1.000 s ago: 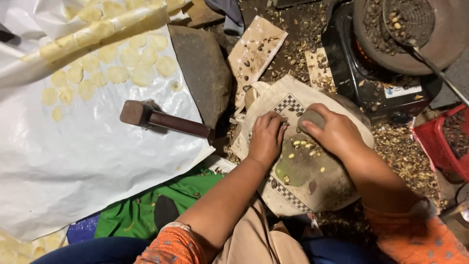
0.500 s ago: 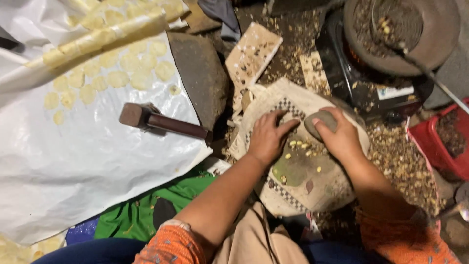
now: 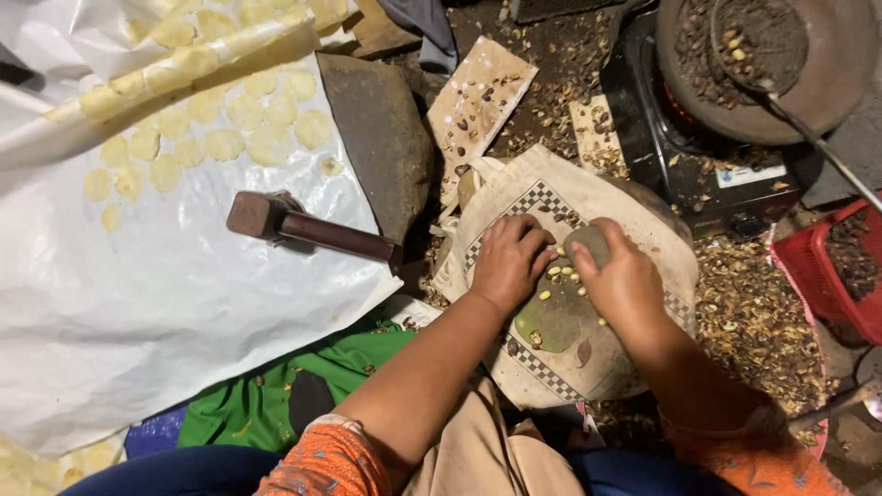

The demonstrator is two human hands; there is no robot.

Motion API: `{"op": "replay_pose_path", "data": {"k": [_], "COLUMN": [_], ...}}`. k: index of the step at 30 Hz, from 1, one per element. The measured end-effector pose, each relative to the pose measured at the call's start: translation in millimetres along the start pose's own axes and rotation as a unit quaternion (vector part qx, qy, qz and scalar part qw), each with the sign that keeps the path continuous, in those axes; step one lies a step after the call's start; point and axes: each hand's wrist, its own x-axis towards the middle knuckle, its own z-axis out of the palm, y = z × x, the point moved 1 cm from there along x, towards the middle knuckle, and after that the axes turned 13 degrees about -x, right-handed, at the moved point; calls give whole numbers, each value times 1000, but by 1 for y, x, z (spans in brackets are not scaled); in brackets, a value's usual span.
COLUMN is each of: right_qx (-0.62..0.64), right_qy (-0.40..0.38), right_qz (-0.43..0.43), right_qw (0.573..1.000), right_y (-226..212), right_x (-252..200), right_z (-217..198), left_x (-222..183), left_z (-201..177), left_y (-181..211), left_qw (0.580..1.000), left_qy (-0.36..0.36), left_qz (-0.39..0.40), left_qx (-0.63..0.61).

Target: Roasting, cracking, and flattening nuts using traditional manual tools.

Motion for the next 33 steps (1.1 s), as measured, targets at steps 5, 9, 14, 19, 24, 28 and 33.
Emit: {"op": "replay_pose_path", "data": {"k": [5,9,14,19,24,28,33], "right_qx": [-152,-83,15,-92,-2,-91,-134], "right_qy": [55,8,116,156,73,39,34], "right_qz": [-134,-116,-150,-234,-138,-125,-143], "right_qw": [978,990,982,955,988,987,980], "right_y": [-2,8,-2,-16,-6,5,-19], "right_x": [-18,-15,-6,-7,14,7,5], "right_z": [-2,-4,-9,-11,-4,10,-12], "left_x": [-8,0,3,-25,-16,-13,-2], "left_z": [-10,7,2,-28,-48,-17,-17], "left_y": [-4,-10,0,1,18,0,-2], "left_qw": [999,998,999,1000,997,998,997], "left_qy": [31,44,-9,16,18,-8,3], "left_qz": [17,24,18,19,44,-15,-12], "left_qx": [-21,-36,-27,-17,-60,-65,-78]}}
